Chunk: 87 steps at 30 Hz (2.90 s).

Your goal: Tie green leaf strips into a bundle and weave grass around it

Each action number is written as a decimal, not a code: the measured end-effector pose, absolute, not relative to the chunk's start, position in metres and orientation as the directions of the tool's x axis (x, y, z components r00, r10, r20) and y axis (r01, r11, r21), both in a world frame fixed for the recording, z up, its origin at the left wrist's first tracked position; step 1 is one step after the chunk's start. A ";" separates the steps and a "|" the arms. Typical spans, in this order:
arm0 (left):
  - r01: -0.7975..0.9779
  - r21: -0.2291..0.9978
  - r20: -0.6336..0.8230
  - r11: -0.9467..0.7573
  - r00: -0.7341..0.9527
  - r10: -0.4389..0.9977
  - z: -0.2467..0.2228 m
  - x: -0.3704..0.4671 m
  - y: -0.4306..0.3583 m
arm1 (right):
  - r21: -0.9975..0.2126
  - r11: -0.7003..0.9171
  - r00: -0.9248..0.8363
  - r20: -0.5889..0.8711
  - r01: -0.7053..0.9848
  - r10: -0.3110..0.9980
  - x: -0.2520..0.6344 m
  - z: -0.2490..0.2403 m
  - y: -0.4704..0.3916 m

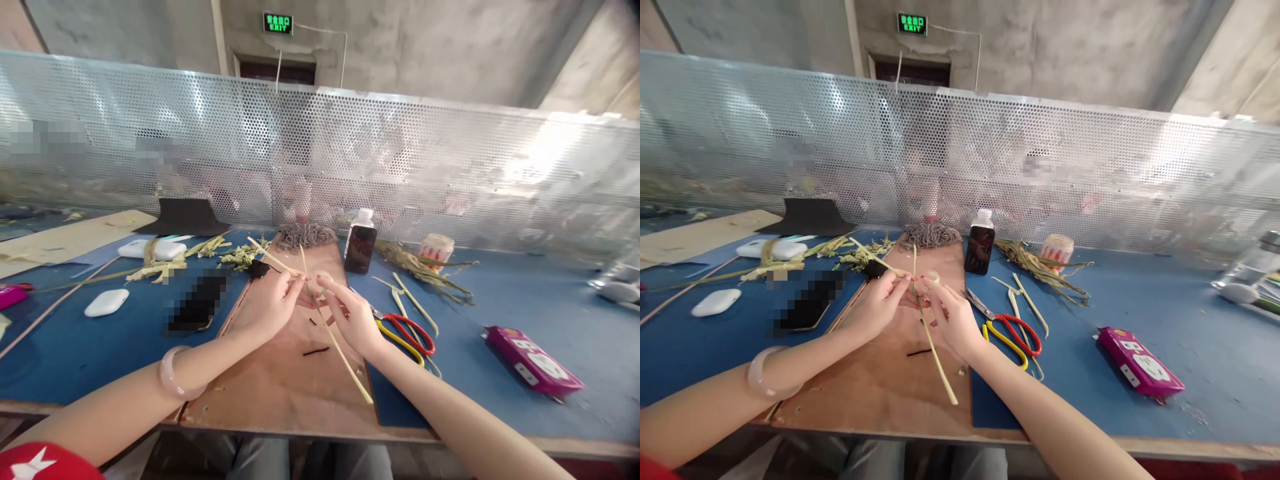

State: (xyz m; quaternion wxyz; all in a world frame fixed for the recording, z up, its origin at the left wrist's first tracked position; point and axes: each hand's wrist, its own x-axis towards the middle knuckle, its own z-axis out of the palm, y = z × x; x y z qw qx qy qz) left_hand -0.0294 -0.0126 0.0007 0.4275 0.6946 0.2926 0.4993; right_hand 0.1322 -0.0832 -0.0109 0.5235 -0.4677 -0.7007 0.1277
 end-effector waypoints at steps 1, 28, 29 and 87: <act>-0.036 0.897 0.421 -0.440 0.370 0.828 0.002 -0.029 -0.013 | -0.695 0.538 -0.046 0.592 0.477 0.805 0.132 -0.011 -0.082; 0.193 0.797 0.448 -0.572 0.445 0.775 0.044 -0.033 -0.050 | -0.591 0.582 0.016 0.709 0.559 0.705 0.115 -0.020 -0.073; 0.244 0.788 0.421 -0.565 0.456 0.784 0.045 -0.034 -0.051 | -0.594 0.580 0.010 0.703 0.557 0.711 0.114 -0.021 -0.073; -0.078 0.922 0.331 -0.380 0.667 0.667 0.004 -0.028 -0.028 | -0.907 0.419 0.121 0.412 -0.042 0.903 0.125 -0.015 -0.070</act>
